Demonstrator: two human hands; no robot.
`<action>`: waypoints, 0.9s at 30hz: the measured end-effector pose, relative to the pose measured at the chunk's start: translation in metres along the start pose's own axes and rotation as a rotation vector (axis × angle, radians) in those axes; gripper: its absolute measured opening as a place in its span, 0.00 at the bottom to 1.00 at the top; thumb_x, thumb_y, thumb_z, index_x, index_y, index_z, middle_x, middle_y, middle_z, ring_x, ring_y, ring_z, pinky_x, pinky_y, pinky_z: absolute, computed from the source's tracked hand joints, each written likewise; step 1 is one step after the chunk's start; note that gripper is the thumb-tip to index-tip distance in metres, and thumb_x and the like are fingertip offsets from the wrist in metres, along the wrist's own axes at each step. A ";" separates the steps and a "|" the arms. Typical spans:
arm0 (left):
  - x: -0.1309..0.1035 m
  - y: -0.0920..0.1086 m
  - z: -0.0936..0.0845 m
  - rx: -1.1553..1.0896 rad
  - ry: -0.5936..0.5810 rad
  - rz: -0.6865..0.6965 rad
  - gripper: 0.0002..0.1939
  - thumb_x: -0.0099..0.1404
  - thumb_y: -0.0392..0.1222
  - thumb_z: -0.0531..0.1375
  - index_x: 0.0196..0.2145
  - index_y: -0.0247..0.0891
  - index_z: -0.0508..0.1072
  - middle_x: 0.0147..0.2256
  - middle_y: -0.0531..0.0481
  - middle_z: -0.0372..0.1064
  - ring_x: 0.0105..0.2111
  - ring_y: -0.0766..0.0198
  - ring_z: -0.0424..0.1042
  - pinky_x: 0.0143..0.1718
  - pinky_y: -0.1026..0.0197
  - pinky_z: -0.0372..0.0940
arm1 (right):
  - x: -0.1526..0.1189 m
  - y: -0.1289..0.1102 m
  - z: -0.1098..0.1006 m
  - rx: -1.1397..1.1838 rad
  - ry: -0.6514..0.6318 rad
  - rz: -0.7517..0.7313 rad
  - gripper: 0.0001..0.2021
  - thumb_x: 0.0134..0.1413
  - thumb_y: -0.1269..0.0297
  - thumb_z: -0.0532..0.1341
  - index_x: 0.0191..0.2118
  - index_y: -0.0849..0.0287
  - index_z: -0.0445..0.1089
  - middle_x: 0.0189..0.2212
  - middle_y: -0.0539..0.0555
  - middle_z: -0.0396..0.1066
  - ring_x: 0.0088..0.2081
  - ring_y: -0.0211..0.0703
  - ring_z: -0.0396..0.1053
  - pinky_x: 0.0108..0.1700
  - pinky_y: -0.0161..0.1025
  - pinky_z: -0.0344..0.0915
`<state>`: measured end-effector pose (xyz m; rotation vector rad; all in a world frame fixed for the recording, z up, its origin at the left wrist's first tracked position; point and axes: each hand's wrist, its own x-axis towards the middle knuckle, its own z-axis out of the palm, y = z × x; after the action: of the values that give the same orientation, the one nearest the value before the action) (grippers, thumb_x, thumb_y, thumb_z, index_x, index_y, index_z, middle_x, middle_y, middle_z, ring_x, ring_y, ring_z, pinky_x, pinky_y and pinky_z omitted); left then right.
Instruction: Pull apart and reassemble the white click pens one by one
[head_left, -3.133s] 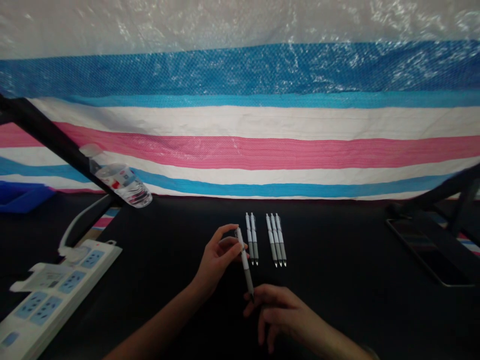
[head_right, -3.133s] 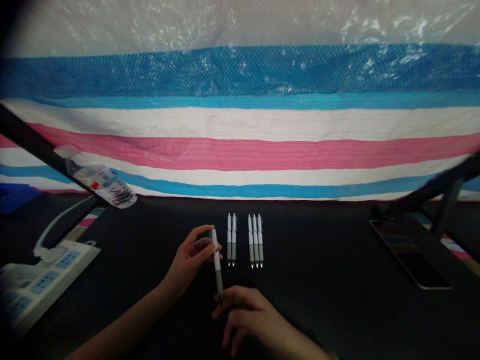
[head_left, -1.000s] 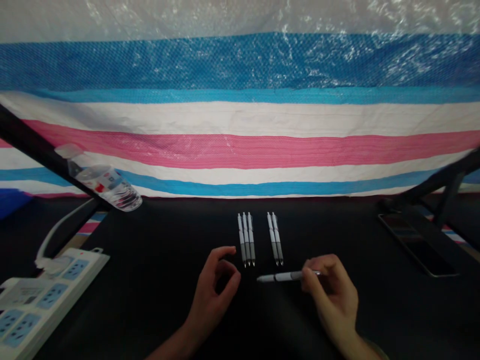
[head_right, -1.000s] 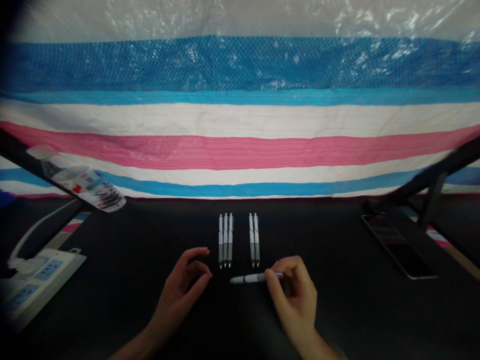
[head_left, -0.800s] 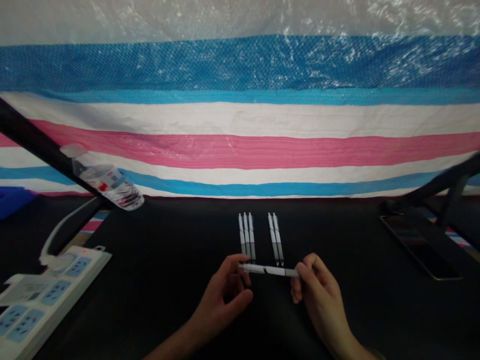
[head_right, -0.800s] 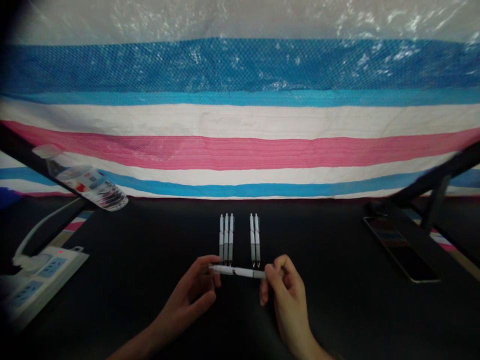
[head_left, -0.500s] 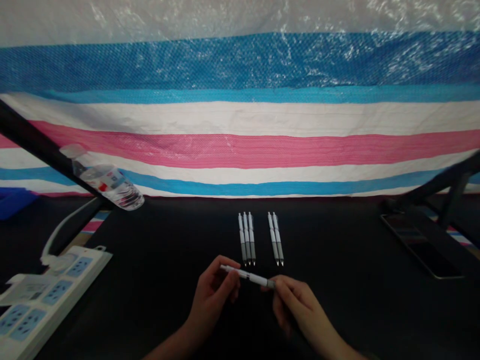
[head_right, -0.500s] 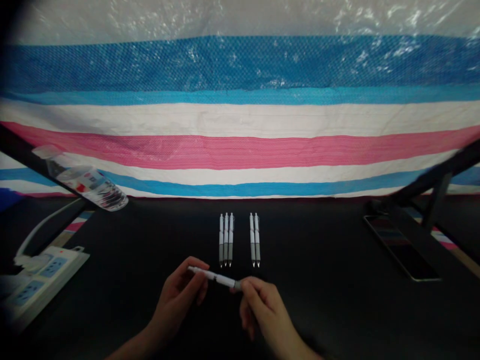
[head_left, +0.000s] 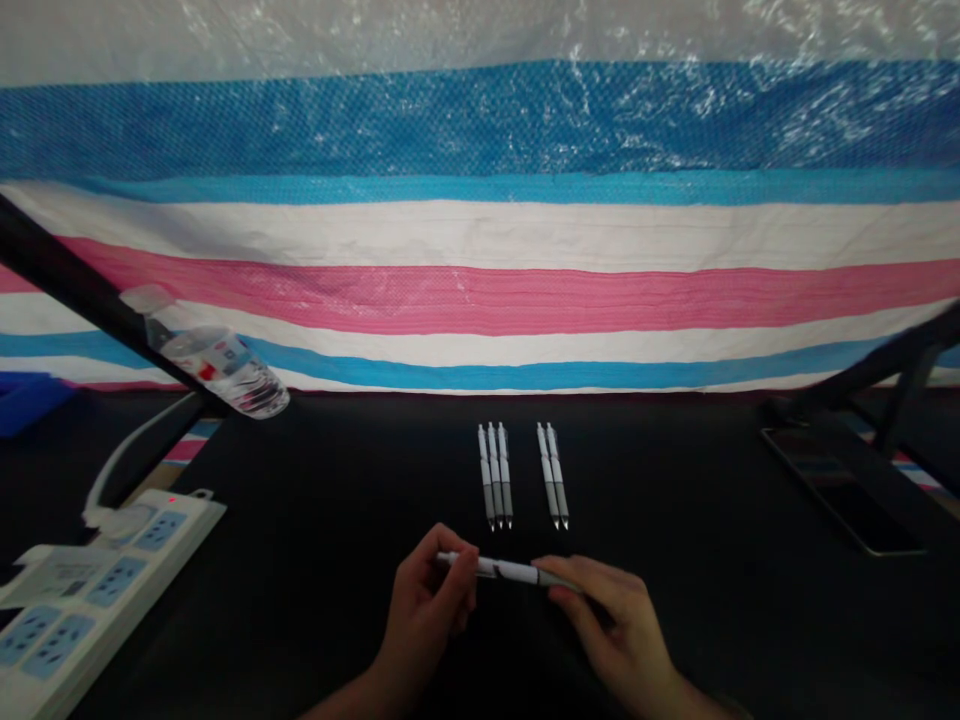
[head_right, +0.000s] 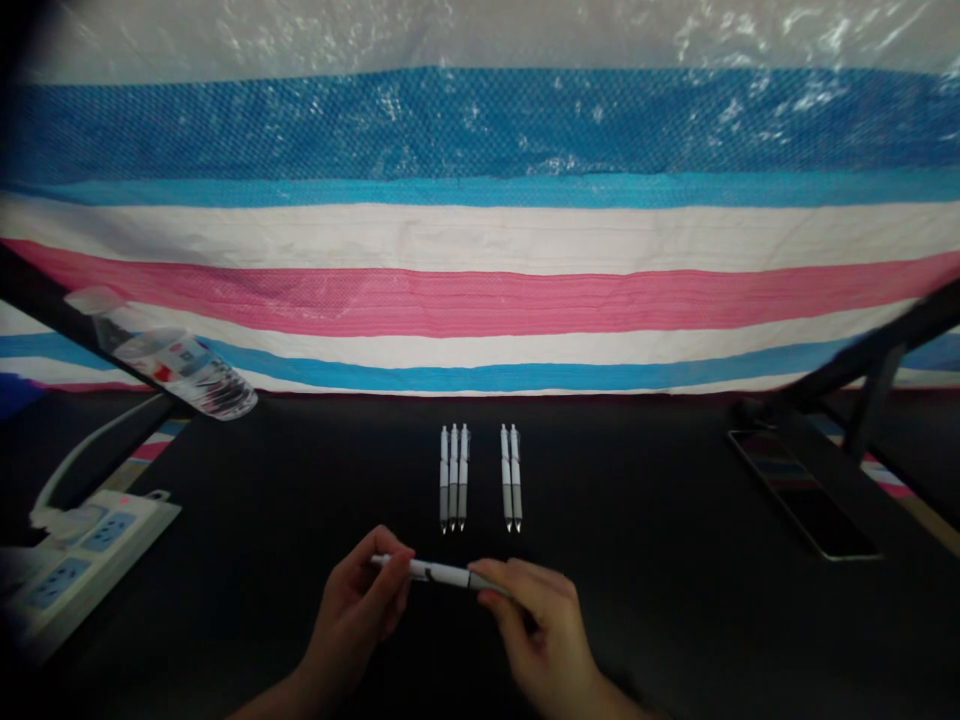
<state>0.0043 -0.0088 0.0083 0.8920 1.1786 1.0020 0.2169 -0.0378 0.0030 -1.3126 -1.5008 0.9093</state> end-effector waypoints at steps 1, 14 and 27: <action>0.000 -0.001 0.000 -0.004 0.013 -0.010 0.24 0.61 0.63 0.67 0.28 0.39 0.69 0.16 0.60 0.61 0.14 0.74 0.54 0.15 0.72 0.48 | 0.000 -0.001 0.000 -0.013 -0.007 -0.004 0.13 0.62 0.52 0.65 0.42 0.51 0.84 0.32 0.57 0.82 0.34 0.52 0.79 0.37 0.42 0.74; -0.002 -0.004 -0.003 -0.119 0.111 0.064 0.22 0.61 0.59 0.69 0.27 0.38 0.70 0.18 0.60 0.57 0.19 0.72 0.53 0.19 0.71 0.49 | 0.003 -0.012 0.008 0.384 -0.118 0.422 0.29 0.54 0.33 0.64 0.30 0.59 0.70 0.19 0.46 0.62 0.19 0.34 0.56 0.21 0.31 0.51; -0.002 0.000 -0.001 -0.156 0.144 0.042 0.23 0.58 0.59 0.70 0.26 0.37 0.71 0.18 0.60 0.57 0.19 0.72 0.53 0.20 0.70 0.50 | 0.001 -0.005 0.006 0.396 -0.099 0.498 0.33 0.59 0.32 0.57 0.20 0.59 0.65 0.15 0.46 0.57 0.16 0.32 0.51 0.19 0.32 0.43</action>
<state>0.0034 -0.0105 0.0090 0.7334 1.1870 1.1918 0.2095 -0.0375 0.0058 -1.3734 -0.9984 1.5218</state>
